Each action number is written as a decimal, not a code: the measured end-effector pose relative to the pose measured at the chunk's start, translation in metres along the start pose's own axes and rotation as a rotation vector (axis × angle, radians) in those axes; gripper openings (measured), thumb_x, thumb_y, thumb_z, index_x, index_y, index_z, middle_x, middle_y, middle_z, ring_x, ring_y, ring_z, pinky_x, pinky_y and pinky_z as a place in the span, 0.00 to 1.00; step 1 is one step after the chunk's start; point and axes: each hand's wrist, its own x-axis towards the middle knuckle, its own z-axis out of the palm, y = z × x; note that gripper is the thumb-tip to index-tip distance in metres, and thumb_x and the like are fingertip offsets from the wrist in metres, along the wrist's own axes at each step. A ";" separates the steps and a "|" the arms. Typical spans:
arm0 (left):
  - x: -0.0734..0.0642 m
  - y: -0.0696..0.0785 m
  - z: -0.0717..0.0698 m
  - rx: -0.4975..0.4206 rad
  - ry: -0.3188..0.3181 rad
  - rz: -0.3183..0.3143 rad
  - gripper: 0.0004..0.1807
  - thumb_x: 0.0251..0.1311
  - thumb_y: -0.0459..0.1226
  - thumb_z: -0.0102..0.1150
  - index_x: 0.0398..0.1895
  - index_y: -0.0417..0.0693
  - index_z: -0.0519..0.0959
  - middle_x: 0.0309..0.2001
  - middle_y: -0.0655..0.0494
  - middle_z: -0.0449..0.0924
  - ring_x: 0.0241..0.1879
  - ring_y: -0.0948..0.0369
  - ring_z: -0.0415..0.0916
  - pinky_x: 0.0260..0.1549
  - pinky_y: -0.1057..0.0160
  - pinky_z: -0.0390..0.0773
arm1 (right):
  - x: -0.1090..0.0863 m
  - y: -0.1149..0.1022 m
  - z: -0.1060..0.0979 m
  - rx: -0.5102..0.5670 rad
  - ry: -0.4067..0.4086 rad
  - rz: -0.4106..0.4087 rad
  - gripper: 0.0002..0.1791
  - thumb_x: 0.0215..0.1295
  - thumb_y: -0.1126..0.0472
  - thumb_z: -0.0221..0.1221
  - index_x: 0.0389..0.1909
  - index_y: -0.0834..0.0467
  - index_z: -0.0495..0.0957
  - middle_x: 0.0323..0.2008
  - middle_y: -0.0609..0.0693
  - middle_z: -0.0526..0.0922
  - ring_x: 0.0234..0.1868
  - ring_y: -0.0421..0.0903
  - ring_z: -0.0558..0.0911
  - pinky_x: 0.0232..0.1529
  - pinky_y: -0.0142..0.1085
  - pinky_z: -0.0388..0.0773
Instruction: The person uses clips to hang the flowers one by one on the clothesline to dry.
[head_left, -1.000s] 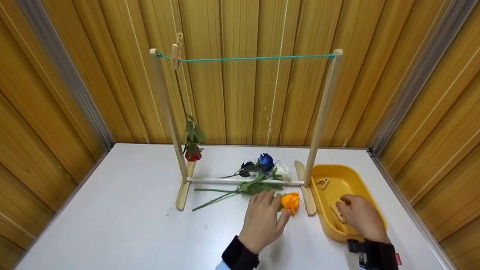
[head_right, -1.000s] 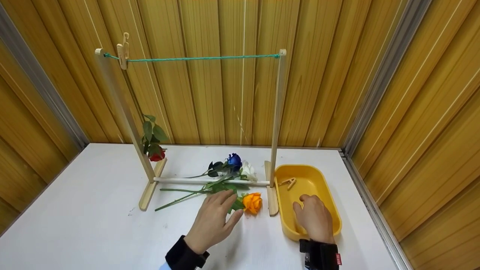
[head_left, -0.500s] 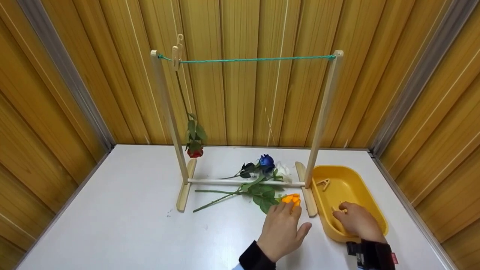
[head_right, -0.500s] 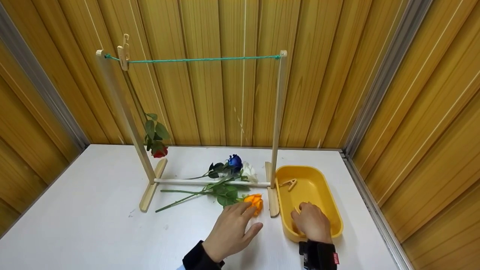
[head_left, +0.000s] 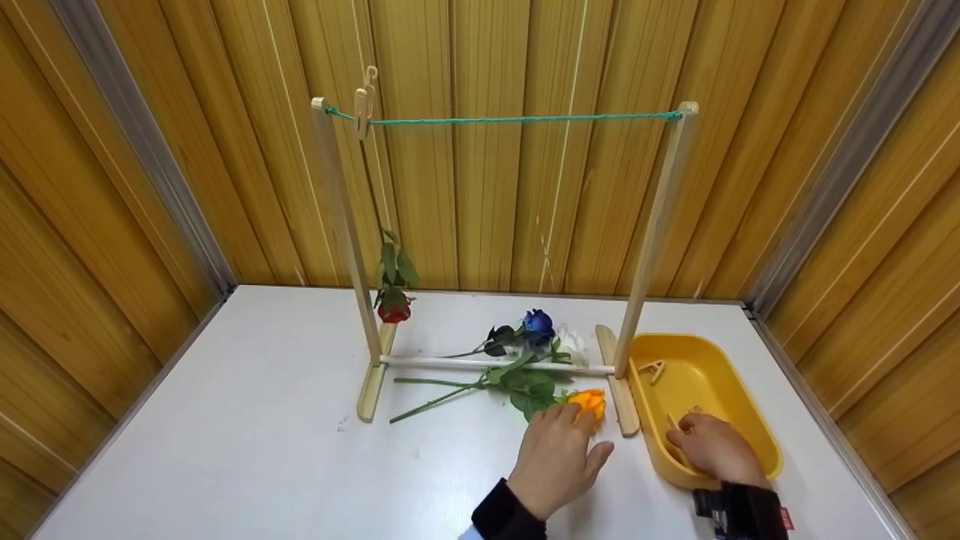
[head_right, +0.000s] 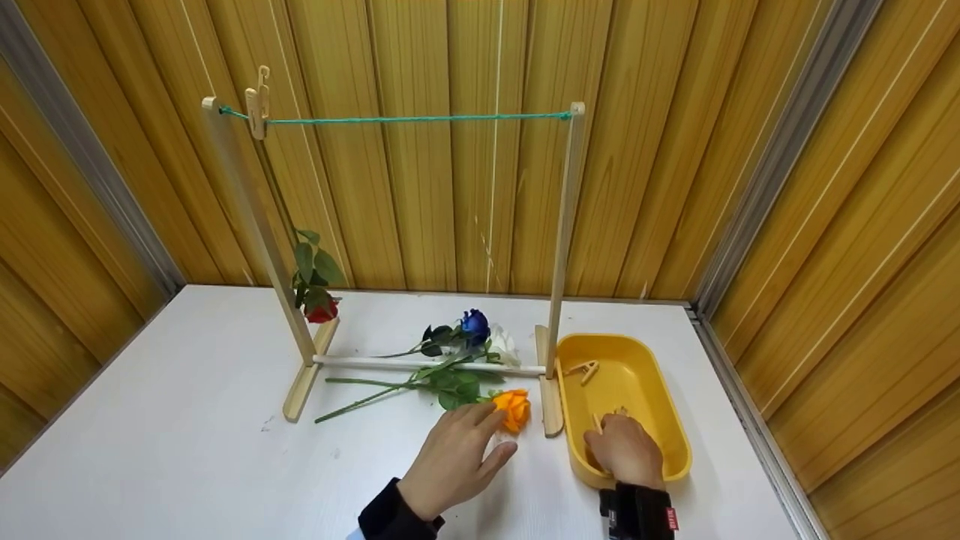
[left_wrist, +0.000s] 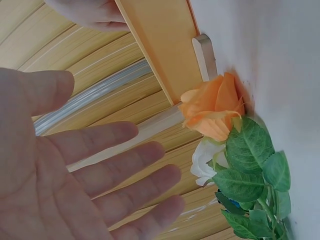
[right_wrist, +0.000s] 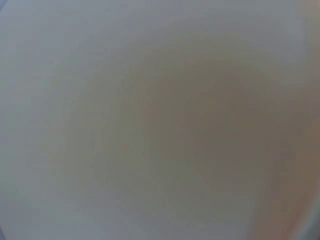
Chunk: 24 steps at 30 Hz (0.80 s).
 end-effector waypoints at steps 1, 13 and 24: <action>0.000 0.000 0.000 -0.002 -0.004 -0.004 0.20 0.72 0.56 0.59 0.52 0.52 0.85 0.49 0.57 0.84 0.49 0.59 0.81 0.46 0.60 0.78 | 0.000 0.000 0.000 -0.004 0.000 0.001 0.29 0.76 0.49 0.54 0.56 0.74 0.77 0.45 0.65 0.80 0.43 0.56 0.77 0.48 0.50 0.73; 0.000 -0.003 -0.003 0.021 -0.042 -0.027 0.23 0.73 0.55 0.57 0.56 0.50 0.84 0.53 0.55 0.84 0.51 0.58 0.81 0.49 0.59 0.79 | -0.003 -0.008 -0.001 0.147 0.108 0.040 0.16 0.72 0.57 0.61 0.40 0.69 0.84 0.31 0.53 0.80 0.32 0.48 0.77 0.33 0.38 0.73; 0.000 -0.011 -0.006 0.017 -0.014 -0.020 0.22 0.72 0.54 0.59 0.57 0.49 0.83 0.54 0.53 0.84 0.51 0.57 0.81 0.49 0.59 0.80 | -0.011 -0.022 -0.007 0.185 0.307 -0.050 0.13 0.72 0.55 0.64 0.40 0.64 0.81 0.34 0.56 0.83 0.33 0.50 0.76 0.35 0.40 0.71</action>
